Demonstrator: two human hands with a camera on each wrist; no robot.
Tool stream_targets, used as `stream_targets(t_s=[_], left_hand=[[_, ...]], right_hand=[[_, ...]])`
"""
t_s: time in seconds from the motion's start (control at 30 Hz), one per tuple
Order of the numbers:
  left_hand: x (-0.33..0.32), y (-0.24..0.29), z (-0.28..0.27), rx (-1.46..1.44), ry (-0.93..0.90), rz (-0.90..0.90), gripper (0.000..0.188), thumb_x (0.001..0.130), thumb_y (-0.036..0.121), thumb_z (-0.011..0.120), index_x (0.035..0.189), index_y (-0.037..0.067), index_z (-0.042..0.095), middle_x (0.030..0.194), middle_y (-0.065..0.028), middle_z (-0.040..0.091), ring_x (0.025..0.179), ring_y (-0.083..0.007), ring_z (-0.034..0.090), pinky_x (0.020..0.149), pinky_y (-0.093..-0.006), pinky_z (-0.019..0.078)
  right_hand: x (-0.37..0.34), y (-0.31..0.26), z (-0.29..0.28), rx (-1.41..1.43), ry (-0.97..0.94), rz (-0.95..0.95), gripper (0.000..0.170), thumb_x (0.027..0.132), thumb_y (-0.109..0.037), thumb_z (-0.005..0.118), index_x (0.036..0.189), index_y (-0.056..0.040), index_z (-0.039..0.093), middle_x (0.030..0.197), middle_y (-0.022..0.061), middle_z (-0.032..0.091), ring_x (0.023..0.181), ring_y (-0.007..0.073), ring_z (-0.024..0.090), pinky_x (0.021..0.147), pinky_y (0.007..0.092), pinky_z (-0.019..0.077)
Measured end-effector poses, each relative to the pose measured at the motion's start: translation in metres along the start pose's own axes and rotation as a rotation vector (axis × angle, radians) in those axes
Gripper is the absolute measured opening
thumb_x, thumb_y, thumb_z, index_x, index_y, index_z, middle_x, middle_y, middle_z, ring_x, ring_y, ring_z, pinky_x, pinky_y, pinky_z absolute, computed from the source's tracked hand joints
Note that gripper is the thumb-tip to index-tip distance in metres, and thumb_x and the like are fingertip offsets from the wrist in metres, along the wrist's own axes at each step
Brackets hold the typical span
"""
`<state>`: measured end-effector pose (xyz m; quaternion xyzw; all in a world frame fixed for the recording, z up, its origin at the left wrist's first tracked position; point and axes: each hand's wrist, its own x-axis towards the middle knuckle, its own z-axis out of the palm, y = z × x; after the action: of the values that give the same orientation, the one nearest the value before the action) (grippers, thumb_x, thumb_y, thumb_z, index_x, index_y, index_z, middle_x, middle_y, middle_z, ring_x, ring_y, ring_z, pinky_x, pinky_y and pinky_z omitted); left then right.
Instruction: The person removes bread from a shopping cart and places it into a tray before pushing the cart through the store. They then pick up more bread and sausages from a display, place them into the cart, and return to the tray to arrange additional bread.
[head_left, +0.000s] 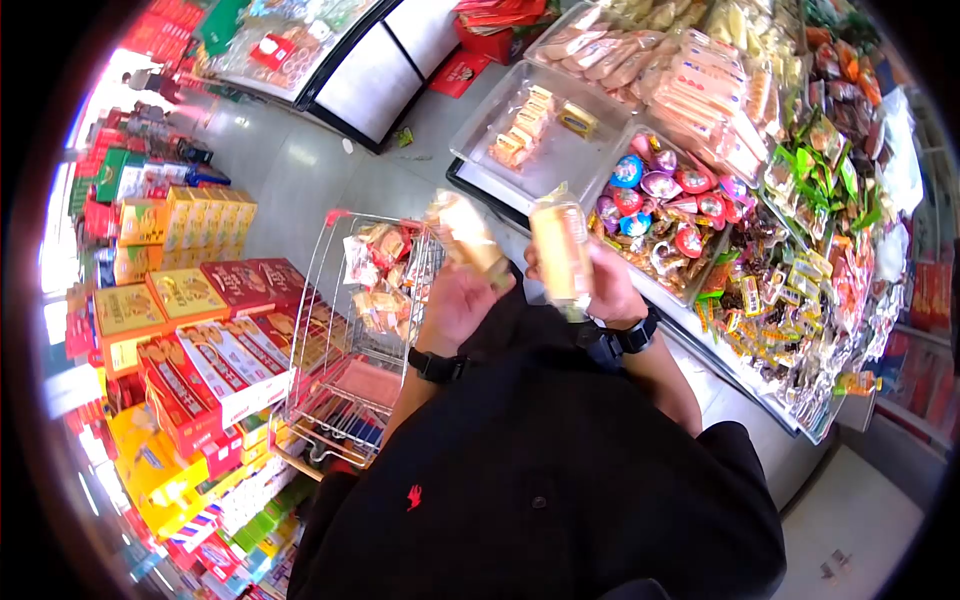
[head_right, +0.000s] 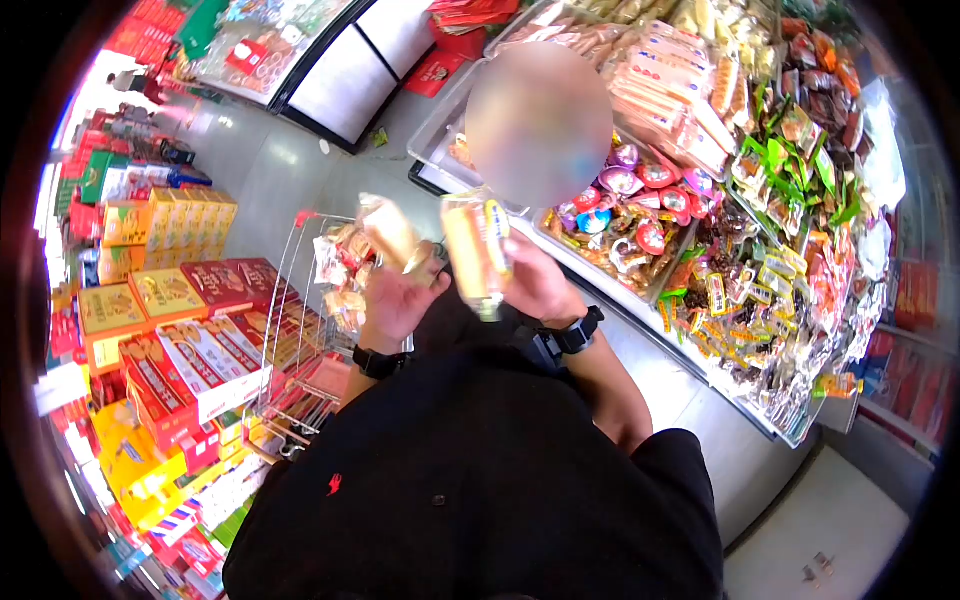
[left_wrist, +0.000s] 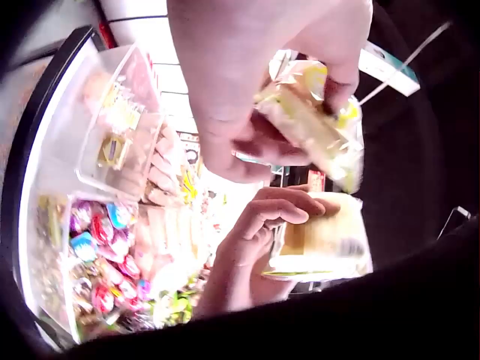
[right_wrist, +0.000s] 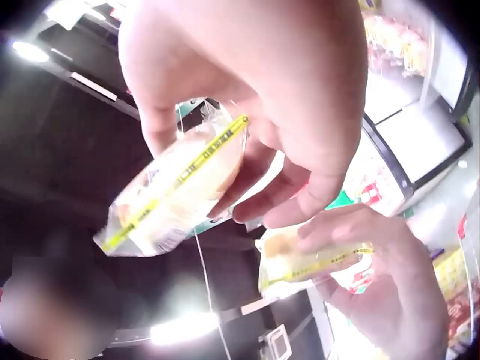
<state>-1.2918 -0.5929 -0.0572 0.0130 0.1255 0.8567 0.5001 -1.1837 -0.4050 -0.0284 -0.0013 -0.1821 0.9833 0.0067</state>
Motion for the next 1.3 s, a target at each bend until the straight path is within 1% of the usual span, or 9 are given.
stream_targets(t_s=[0.13, 0.33, 0.47, 0.57, 0.83, 0.97, 1.13, 1.23, 1.3], left_hand=[[0.033, 0.004, 0.003, 0.466, 0.305, 0.091, 0.053, 0.091, 0.006, 0.059, 0.138, 0.009, 0.036, 0.124, -0.0122, 0.057, 0.113, -0.0250, 0.059, 0.097, -0.0406, 0.0496], [0.100, 0.029, -0.038, 1.002, 0.188, -0.025, 0.056, 0.088, 0.002, 0.064, 0.138, 0.007, 0.039, 0.124, -0.0120, 0.057, 0.114, -0.0196, 0.058, 0.092, -0.0318, 0.0512], [0.141, 0.043, -0.068, 0.978, 0.117, -0.258, 0.053, 0.091, 0.005, 0.062, 0.138, 0.009, 0.039, 0.124, -0.0099, 0.057, 0.111, -0.0178, 0.059, 0.091, -0.0326, 0.0515], [0.173, 0.045, -0.063, 0.812, 0.167, -0.472, 0.052, 0.092, 0.006, 0.060, 0.139, 0.008, 0.038, 0.123, -0.0086, 0.058, 0.110, -0.0174, 0.059, 0.089, -0.0318, 0.0518], [0.264, 0.036, -0.139, 1.329, -0.047, -0.556, 0.059, 0.092, 0.028, 0.059, 0.137, -0.007, 0.042, 0.127, -0.0172, 0.058, 0.112, -0.0242, 0.060, 0.096, -0.0323, 0.0447], [0.311, 0.022, -0.142, 0.984, 0.102, -0.837, 0.049, 0.097, 0.036, 0.051, 0.132, 0.002, 0.050, 0.131, -0.0119, 0.057, 0.115, -0.0200, 0.059, 0.094, -0.0331, 0.0441], [0.341, -0.017, -0.178, 0.793, 0.347, -0.935, 0.049, 0.094, 0.045, 0.052, 0.125, 0.007, 0.055, 0.127, -0.0089, 0.059, 0.116, -0.0207, 0.058, 0.092, -0.0355, 0.0436], [0.351, -0.029, -0.189, 0.735, 0.338, -0.863, 0.045, 0.094, 0.044, 0.052, 0.123, 0.010, 0.057, 0.124, -0.0045, 0.060, 0.115, -0.0188, 0.058, 0.091, -0.0370, 0.0428], [0.354, -0.041, -0.184, 0.745, 0.404, -0.731, 0.036, 0.092, 0.037, 0.052, 0.112, 0.007, 0.059, 0.100, -0.0028, 0.061, 0.087, -0.0149, 0.058, 0.074, -0.0319, 0.0448]], right_hand=[[0.018, -0.014, 0.022, -0.601, 0.301, -0.055, 0.050, 0.084, -0.008, 0.073, 0.128, -0.0024, 0.051, 0.113, 0.0053, 0.064, 0.103, 0.0116, 0.060, 0.092, 0.0298, 0.0485], [0.052, -0.022, -0.029, -1.260, 0.445, -0.200, 0.045, 0.082, -0.015, 0.077, 0.118, -0.0018, 0.055, 0.111, 0.0077, 0.059, 0.101, 0.0178, 0.059, 0.087, 0.0301, 0.0484], [0.077, -0.029, -0.060, -1.325, 0.550, -0.282, 0.045, 0.084, -0.019, 0.075, 0.120, -0.0021, 0.054, 0.113, 0.0082, 0.057, 0.108, 0.0183, 0.056, 0.090, 0.0320, 0.0471], [0.096, -0.043, -0.066, -0.758, 0.684, -0.075, 0.043, 0.088, -0.018, 0.070, 0.123, -0.0010, 0.051, 0.114, 0.0069, 0.057, 0.110, 0.0155, 0.053, 0.092, 0.0312, 0.0453], [0.138, -0.084, -0.133, -1.260, 0.974, 0.029, 0.048, 0.087, -0.024, 0.070, 0.119, 0.0049, 0.049, 0.106, 0.0134, 0.063, 0.095, 0.0159, 0.060, 0.081, 0.0304, 0.0493], [0.167, -0.099, -0.194, -1.955, 0.958, -0.055, 0.052, 0.074, -0.024, 0.077, 0.117, -0.0048, 0.055, 0.114, 0.0183, 0.057, 0.103, 0.0366, 0.060, 0.084, 0.0411, 0.0500], [0.198, -0.104, -0.240, -2.108, 0.974, 0.482, 0.050, 0.071, -0.019, 0.076, 0.119, -0.0179, 0.060, 0.122, 0.0119, 0.051, 0.113, 0.0356, 0.054, 0.096, 0.0439, 0.0467], [0.204, -0.109, -0.266, -2.249, 0.773, 0.366, 0.053, 0.067, -0.016, 0.076, 0.117, -0.0182, 0.059, 0.119, 0.0103, 0.052, 0.113, 0.0349, 0.054, 0.091, 0.0463, 0.0480], [0.206, -0.111, -0.274, -2.229, 0.779, 0.320, 0.053, 0.067, -0.012, 0.074, 0.117, -0.0179, 0.060, 0.117, 0.0099, 0.052, 0.114, 0.0344, 0.052, 0.093, 0.0456, 0.0459]])
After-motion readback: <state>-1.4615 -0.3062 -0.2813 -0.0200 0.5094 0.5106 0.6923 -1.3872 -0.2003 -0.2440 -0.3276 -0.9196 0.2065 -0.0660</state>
